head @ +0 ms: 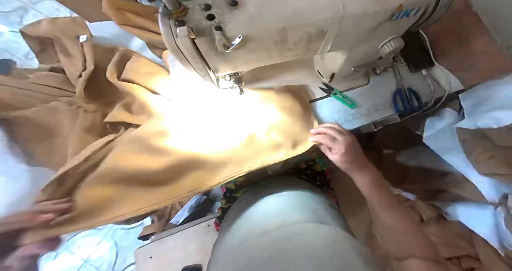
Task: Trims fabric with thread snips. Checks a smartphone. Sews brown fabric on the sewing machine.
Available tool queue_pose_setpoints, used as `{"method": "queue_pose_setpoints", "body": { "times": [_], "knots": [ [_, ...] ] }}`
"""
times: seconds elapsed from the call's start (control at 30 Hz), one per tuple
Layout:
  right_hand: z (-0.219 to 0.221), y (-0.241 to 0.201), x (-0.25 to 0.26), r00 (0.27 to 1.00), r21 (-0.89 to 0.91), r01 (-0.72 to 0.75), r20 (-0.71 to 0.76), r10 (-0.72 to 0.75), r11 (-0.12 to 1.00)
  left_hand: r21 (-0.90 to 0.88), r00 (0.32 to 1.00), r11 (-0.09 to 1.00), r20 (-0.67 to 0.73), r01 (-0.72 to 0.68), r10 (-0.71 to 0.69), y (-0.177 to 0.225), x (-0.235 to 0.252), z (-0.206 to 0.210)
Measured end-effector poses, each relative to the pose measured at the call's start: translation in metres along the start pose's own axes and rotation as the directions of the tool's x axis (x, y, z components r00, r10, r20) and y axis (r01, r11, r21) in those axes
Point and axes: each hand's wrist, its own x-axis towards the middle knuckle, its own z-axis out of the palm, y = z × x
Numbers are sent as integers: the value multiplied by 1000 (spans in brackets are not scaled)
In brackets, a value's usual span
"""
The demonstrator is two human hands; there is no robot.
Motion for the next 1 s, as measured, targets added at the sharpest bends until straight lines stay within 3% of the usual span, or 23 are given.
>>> {"method": "queue_pose_setpoints", "body": {
  "times": [0.07, 0.17, 0.23, 0.3, 0.4, 0.47, 0.63, 0.73, 0.8, 0.9, 1.0],
  "knots": [
    [10, 4, -18, 997, -24, -51, 65, 52, 998, 212, 999, 977, -49, 9, 2, 34, 19, 49],
    [-8, 7, -23, 994, -100, -109, -3, 109, 989, 560, 989, 827, -83, -53, 120, 81, 64, 131],
    [-41, 21, -21, 968, -211, -247, -85, 235, 946, 613, 972, 773, -30, -165, 232, 103, 97, 207],
    [-78, 44, -18, 873, -308, -489, -168, 459, 817, 533, 972, 816, 65, -226, 227, 113, 121, 283],
    [-113, 90, -17, 628, -333, -773, -283, 725, 540, 487, 955, 825, 222, -285, 199, 86, 150, 355],
    [-122, 111, -18, 542, -352, -825, -275, 794, 442, 546, 950, 787, 269, -287, 160, 61, 165, 376],
    [-133, 131, -11, 500, -364, -843, -260, 826, 396, 581, 968, 780, 220, -232, 124, 46, 177, 383],
    [-143, 137, -6, 396, -394, -865, -157, 905, 310, 550, 976, 813, 197, -192, 97, 41, 175, 385],
    [-151, 132, -10, 372, -360, -877, -91, 924, 318, 540, 978, 821, 185, -184, 98, 38, 173, 387],
    [-162, 101, -31, 356, -155, -926, -48, 933, 345, 494, 959, 826, 208, -273, 192, 46, 173, 387],
    [-149, 53, -57, 316, 294, -910, 30, 948, 294, 347, 900, 853, 342, -390, 272, 64, 173, 394]
  ]
}}
